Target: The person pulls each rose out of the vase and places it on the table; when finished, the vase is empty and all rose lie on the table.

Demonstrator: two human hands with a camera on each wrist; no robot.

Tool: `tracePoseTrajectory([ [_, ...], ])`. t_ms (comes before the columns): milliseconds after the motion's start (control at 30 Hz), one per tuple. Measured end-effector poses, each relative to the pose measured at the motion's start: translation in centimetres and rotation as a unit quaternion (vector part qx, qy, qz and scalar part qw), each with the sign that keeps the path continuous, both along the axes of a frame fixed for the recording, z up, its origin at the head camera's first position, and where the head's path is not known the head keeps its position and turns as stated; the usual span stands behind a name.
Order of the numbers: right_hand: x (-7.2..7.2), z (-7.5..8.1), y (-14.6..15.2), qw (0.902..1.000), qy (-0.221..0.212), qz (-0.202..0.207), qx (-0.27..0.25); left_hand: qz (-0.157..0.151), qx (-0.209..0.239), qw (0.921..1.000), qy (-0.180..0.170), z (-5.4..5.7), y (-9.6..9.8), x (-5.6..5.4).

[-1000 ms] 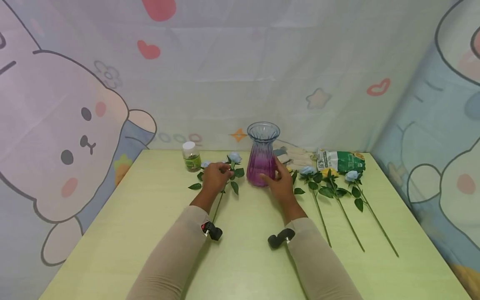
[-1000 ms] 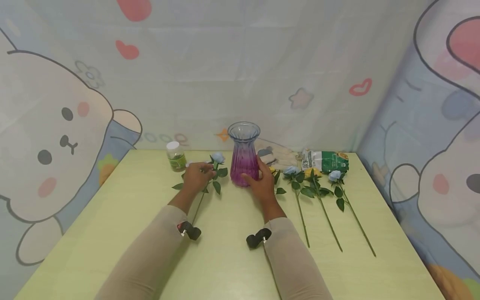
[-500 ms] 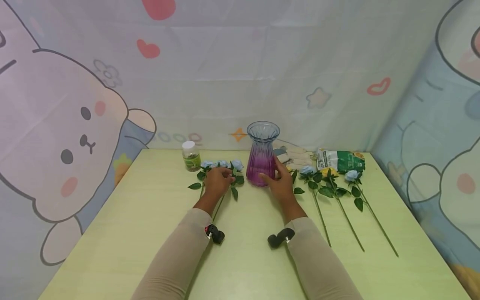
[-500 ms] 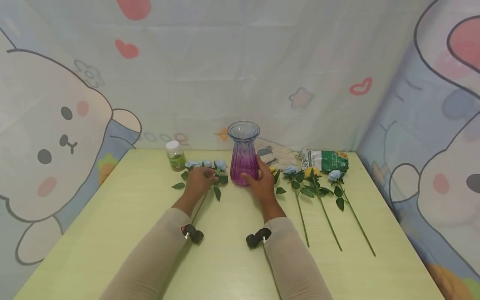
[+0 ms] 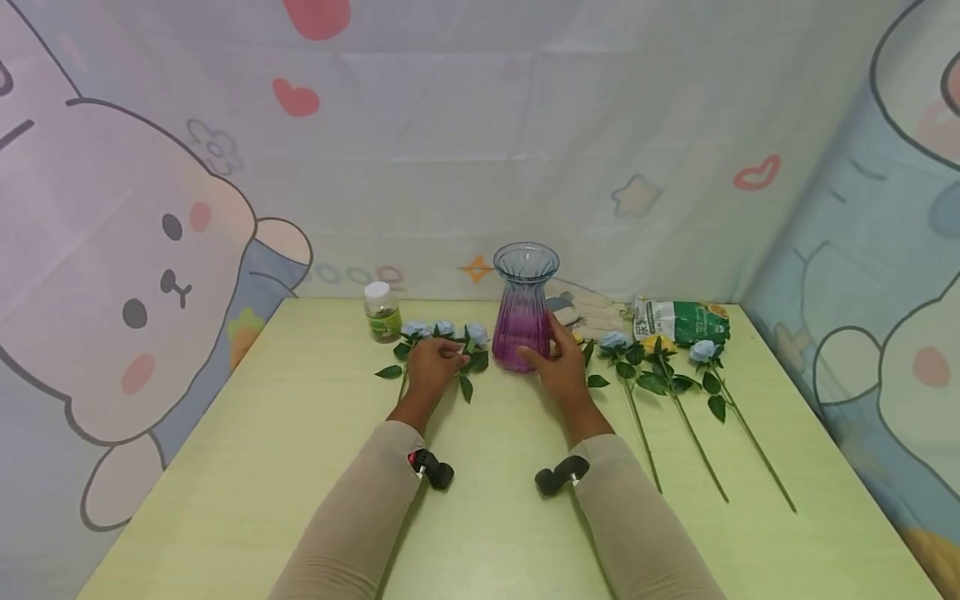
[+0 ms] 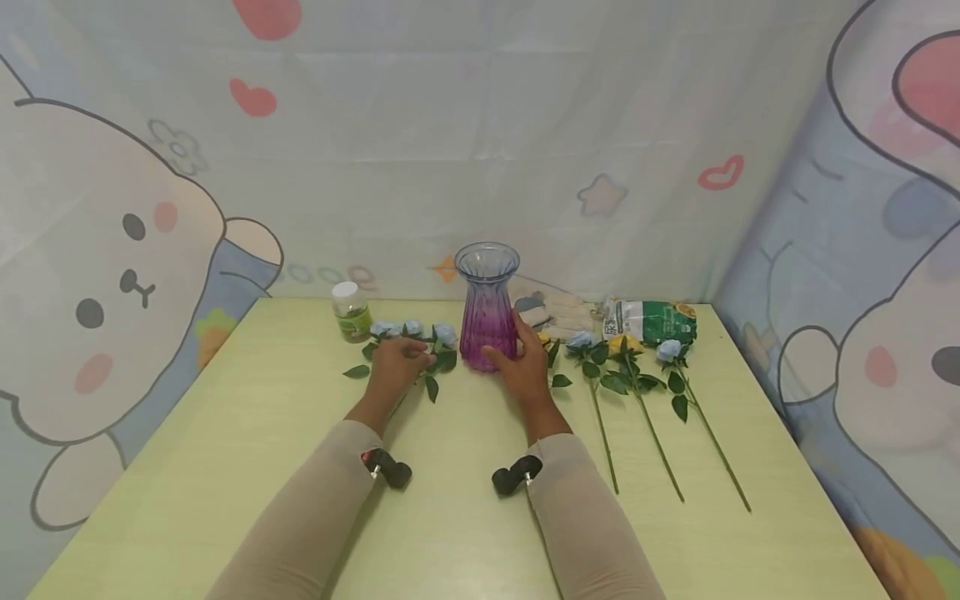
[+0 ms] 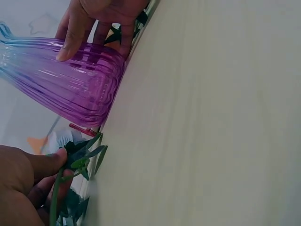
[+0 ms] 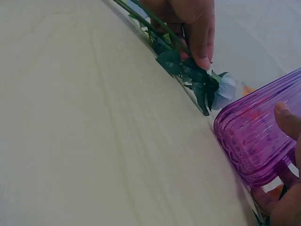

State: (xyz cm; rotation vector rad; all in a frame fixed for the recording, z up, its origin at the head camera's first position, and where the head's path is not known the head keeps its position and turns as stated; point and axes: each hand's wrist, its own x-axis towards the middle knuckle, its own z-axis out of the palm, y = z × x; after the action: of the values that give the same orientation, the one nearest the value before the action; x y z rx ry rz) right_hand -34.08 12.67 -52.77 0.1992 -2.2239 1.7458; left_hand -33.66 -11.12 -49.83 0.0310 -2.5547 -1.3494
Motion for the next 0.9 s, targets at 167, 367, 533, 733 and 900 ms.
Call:
tracePoseTrajectory([
  [167, 0.09, -0.05, -0.07, 1.0000, 0.003, -0.001, -0.003, 0.047, -0.038, 0.9982, -0.003, -0.67, 0.37, -0.13],
  [367, -0.08, -0.19, -0.08, 1.0000, 0.006, -0.005, -0.006, 0.058, -0.060, 0.9965, 0.007, -0.77, 0.80, 0.11],
  [533, -0.20, -0.17, -0.02, 0.9999, -0.002, -0.004, -0.011, 0.062, -0.071, 0.9951, 0.027, -0.93, 1.01, 0.05],
  [733, -0.15, -0.11, -0.05, 0.9997, -0.011, 0.002, -0.022, 0.070, -0.088, 0.9929, 0.041, -1.09, 1.01, -0.04],
  [900, -0.19, -0.09, -0.04, 0.9998, -0.007, 0.001, -0.020, 0.073, -0.108, 0.9908, 0.035, -0.71, 1.02, 0.11],
])
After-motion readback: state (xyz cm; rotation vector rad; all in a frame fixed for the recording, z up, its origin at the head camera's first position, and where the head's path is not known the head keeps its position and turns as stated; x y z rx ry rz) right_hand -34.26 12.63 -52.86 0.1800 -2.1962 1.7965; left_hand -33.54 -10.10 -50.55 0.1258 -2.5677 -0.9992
